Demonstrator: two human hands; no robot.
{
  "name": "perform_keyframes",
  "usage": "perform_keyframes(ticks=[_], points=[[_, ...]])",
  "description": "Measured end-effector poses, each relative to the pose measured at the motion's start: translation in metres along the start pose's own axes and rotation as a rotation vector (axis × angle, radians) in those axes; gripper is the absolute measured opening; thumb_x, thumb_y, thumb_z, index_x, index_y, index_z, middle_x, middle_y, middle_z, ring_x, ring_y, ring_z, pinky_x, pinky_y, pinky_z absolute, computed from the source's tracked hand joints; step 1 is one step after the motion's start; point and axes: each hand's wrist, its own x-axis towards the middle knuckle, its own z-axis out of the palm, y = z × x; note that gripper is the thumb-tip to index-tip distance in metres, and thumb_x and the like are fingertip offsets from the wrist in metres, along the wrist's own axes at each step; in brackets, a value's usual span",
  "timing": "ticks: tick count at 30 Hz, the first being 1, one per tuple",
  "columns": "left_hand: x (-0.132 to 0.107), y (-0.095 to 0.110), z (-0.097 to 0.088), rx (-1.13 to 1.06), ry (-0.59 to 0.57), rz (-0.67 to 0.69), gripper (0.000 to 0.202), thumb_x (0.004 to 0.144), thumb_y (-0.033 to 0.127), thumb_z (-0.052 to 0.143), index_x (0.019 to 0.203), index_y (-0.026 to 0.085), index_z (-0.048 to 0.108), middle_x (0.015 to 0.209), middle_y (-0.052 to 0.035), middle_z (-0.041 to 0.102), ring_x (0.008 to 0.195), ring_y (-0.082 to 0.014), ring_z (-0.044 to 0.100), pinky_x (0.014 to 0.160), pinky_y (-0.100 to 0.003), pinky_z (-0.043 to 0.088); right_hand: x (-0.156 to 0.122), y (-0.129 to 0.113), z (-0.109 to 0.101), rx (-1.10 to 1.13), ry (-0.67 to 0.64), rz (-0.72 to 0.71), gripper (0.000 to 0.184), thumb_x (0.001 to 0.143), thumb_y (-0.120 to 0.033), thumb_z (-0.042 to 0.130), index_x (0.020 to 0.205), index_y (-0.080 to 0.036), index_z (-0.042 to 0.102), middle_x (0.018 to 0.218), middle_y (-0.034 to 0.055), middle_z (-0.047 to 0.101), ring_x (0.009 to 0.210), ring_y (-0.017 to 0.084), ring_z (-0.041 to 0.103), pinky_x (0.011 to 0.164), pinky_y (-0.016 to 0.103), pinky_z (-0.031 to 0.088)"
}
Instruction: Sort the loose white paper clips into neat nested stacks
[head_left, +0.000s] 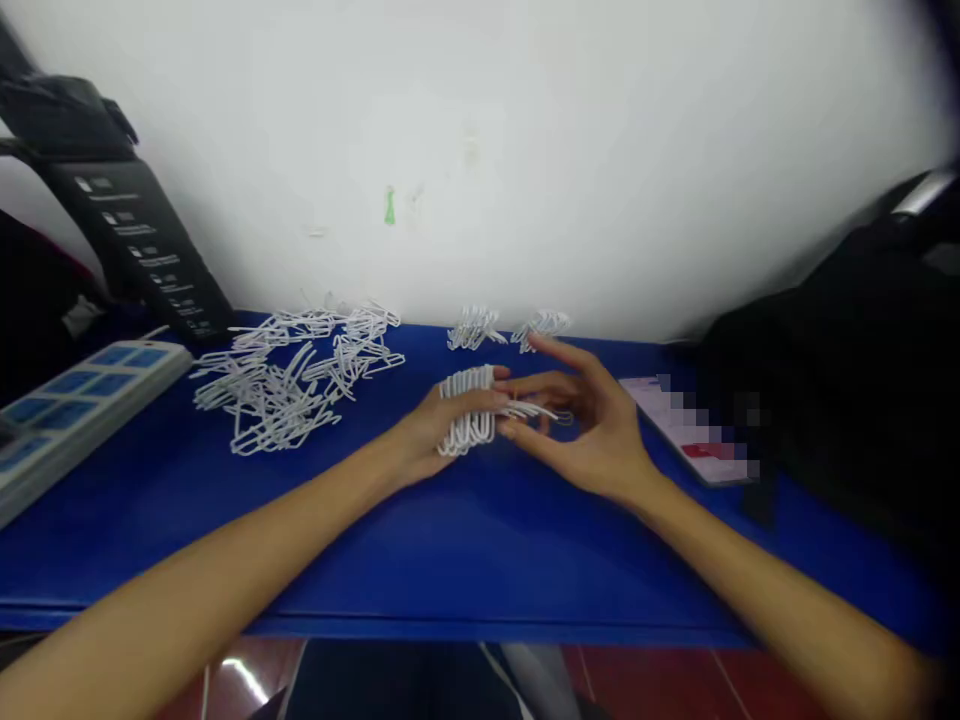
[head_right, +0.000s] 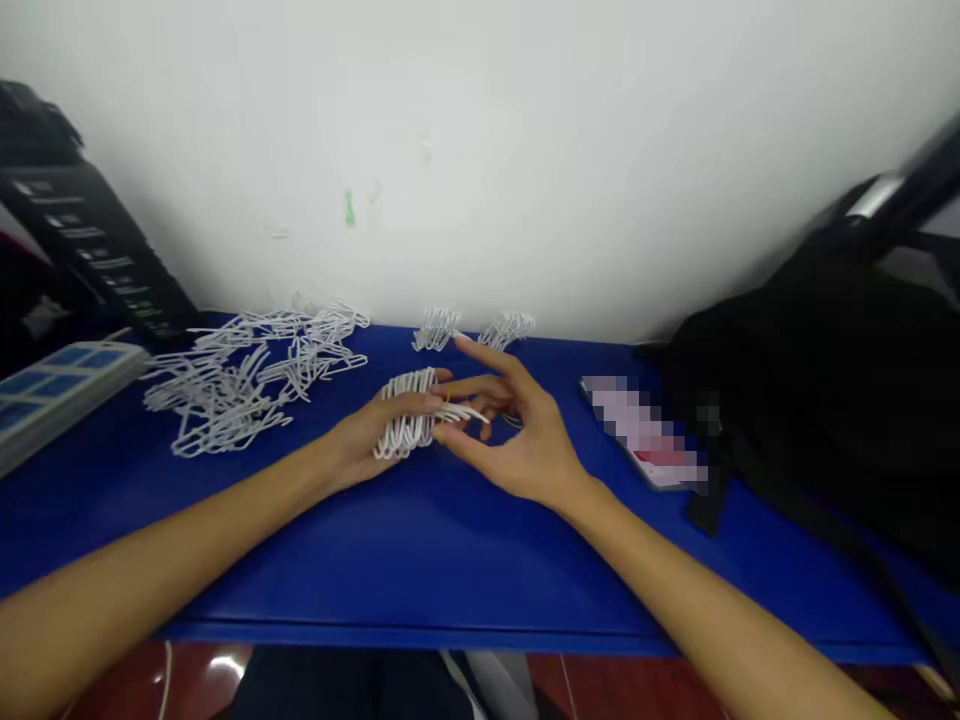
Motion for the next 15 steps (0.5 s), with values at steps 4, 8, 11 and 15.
perform_keyframes(ticks=[4,8,11,15], points=[[-0.0003,-0.0008,0.0016,0.006,-0.060,0.004,0.050,0.076,0.018,0.088,0.121,0.015,0.069,0.102,-0.0109,0.081,0.089,-0.0232,0.079,0.080,-0.030,0.060,-0.0004,-0.0013,0.0026,-0.045,0.034,-0.022,0.077,0.082,-0.028,0.088,0.151,-0.026,0.053,0.114,0.0087,0.082,0.085,0.021,0.076,0.065,0.033,0.061],[-0.0007,-0.0008,0.0015,0.015,-0.073,0.010,0.051,0.075,0.020,0.091,0.121,0.016,0.069,0.100,-0.0095,0.081,0.090,-0.0240,0.080,0.084,-0.032,0.061,0.0009,-0.0025,0.0032,-0.054,0.041,-0.040,0.067,0.082,-0.025,0.086,0.143,-0.025,0.059,0.107,0.0068,0.082,0.079,0.019,0.074,0.061,0.030,0.057],[-0.0008,-0.0022,0.0019,0.031,-0.054,0.018,0.052,0.072,0.021,0.095,0.118,0.016,0.071,0.101,-0.0081,0.081,0.090,-0.0236,0.080,0.086,-0.033,0.060,0.0024,-0.0029,0.0062,-0.031,0.047,-0.034,0.062,0.081,-0.021,0.083,0.140,-0.024,0.061,0.103,0.0049,0.080,0.075,0.016,0.072,0.060,0.027,0.056],[-0.0018,-0.0044,0.0060,0.059,-0.060,0.046,0.051,0.069,0.023,0.098,0.113,0.015,0.073,0.094,-0.0052,0.079,0.083,-0.0195,0.078,0.082,-0.030,0.059,0.0058,-0.0051,0.0110,-0.004,0.052,0.000,0.064,0.076,-0.017,0.082,0.137,-0.022,0.062,0.097,0.0020,0.074,0.076,0.015,0.070,0.063,0.026,0.057]])
